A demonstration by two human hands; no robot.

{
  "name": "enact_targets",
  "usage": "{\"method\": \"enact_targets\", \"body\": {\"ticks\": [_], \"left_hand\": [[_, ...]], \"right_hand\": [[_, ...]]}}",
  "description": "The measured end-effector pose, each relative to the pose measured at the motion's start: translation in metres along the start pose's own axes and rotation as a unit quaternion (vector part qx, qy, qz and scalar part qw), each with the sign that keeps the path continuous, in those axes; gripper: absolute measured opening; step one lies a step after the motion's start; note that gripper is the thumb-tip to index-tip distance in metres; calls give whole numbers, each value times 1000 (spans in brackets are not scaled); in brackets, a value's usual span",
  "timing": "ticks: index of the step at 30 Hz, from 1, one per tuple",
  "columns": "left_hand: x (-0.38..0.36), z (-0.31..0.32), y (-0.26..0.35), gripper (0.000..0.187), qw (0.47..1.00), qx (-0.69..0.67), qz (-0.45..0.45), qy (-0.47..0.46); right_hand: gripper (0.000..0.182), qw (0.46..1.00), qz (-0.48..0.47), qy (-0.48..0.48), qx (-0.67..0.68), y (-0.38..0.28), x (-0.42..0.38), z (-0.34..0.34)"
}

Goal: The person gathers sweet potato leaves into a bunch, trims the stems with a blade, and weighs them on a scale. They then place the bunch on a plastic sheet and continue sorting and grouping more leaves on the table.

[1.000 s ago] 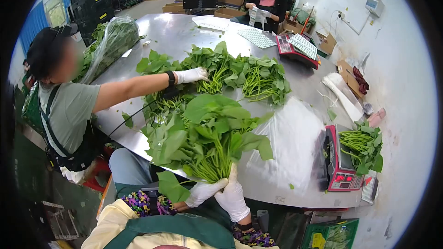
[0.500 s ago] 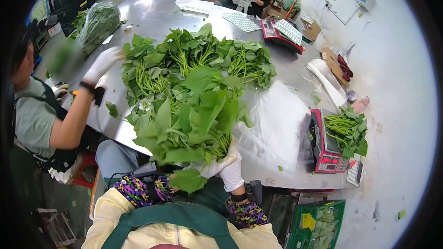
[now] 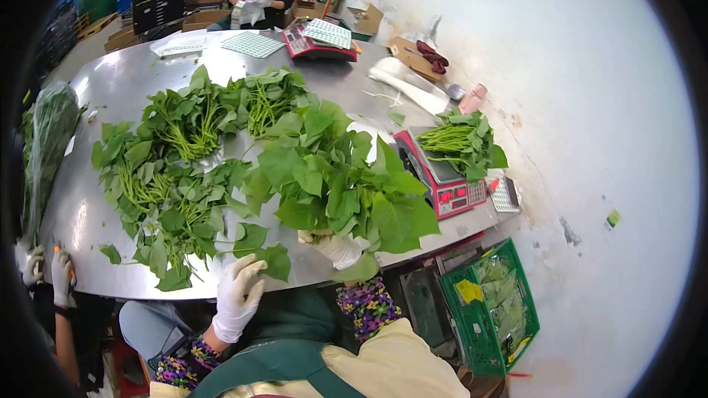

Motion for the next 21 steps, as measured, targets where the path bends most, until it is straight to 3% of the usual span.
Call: {"method": "enact_targets", "body": {"ticks": [2,4,7,10,12,21], "left_hand": [[-9,-4,-11,34,1000,7,1,7],[-16,-8,-19,32,1000,19,-2,13],[-20,-15,-28,29,998,43,-23,49],[-22,-20,-36,27,993,90,-24,71],[-25,-21,-42,25,993,94,-33,66],[-23,-24,-53,22,988,112,-51,95]], "right_hand": [[26,943,-8,-3,334,-21,0,20],[26,936,-33,-39,348,-21,3,13],[18,944,12,20,329,-28,2,13],[20,961,-9,17,274,-35,4,16],[27,960,-2,31,279,-35,1,15],[18,946,34,62,317,-30,3,9]]}}
Point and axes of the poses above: each hand's wrist, its own x-axis towards the middle knuckle, its own z-axis out of the palm, y = z × x, the point moved 1 cm from there along x, towards the middle knuckle, and after that the axes turned 6 degrees about z, right-handed, at the moved point
